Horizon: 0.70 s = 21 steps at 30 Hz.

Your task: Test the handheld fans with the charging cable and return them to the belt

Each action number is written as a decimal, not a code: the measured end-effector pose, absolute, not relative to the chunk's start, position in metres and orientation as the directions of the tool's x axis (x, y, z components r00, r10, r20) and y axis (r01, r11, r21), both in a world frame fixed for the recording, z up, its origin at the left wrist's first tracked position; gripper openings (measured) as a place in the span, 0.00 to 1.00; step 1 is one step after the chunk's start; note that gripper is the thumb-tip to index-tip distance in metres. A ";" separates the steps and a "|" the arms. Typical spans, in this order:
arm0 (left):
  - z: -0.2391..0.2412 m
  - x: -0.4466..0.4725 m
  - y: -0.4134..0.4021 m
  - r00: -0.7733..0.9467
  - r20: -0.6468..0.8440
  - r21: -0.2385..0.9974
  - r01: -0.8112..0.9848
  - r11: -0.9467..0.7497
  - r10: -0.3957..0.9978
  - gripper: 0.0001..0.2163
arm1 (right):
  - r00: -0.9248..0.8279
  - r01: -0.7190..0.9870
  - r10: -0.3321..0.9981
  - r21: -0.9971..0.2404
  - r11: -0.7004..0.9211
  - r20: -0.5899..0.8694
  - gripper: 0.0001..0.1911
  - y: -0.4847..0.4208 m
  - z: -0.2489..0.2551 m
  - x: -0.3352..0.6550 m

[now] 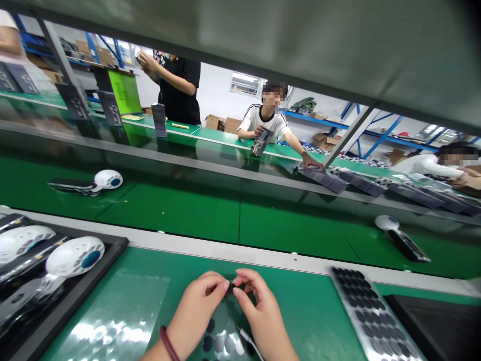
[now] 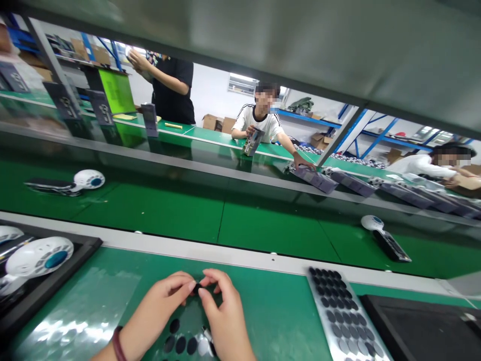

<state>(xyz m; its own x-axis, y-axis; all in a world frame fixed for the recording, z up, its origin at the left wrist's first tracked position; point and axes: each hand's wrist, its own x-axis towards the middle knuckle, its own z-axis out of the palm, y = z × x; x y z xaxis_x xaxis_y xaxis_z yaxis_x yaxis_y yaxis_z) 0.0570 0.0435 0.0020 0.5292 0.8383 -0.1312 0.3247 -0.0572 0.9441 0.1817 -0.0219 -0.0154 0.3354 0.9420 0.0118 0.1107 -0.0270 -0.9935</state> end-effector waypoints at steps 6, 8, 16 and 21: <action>0.009 0.053 0.043 0.515 -0.067 0.936 0.330 -0.125 0.855 0.11 | 0.387 -0.161 0.919 -0.987 -0.015 -0.077 0.09 -0.018 -0.019 0.187; 0.013 0.051 0.041 0.547 -0.016 0.904 0.366 -0.222 0.837 0.07 | 0.434 -0.269 0.895 -0.963 0.016 -0.106 0.11 -0.017 -0.021 0.190; 0.006 0.058 0.019 0.856 -0.033 0.610 0.426 -0.668 0.516 0.14 | 0.472 -0.520 0.860 -0.849 0.093 -0.195 0.18 -0.013 -0.012 0.192; 0.007 0.062 0.016 0.841 0.024 0.738 0.349 -0.577 0.540 0.04 | 0.427 -0.525 0.877 -0.850 0.042 -0.220 0.12 -0.012 -0.008 0.188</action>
<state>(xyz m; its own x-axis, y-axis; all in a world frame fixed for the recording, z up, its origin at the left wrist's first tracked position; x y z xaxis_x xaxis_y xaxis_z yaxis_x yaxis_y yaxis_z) 0.0618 0.0162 0.0073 0.8414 0.5399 0.0240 0.3494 -0.5772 0.7381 0.1880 -0.0124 -0.0084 0.4266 0.8773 -0.2199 -0.5252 0.0423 -0.8499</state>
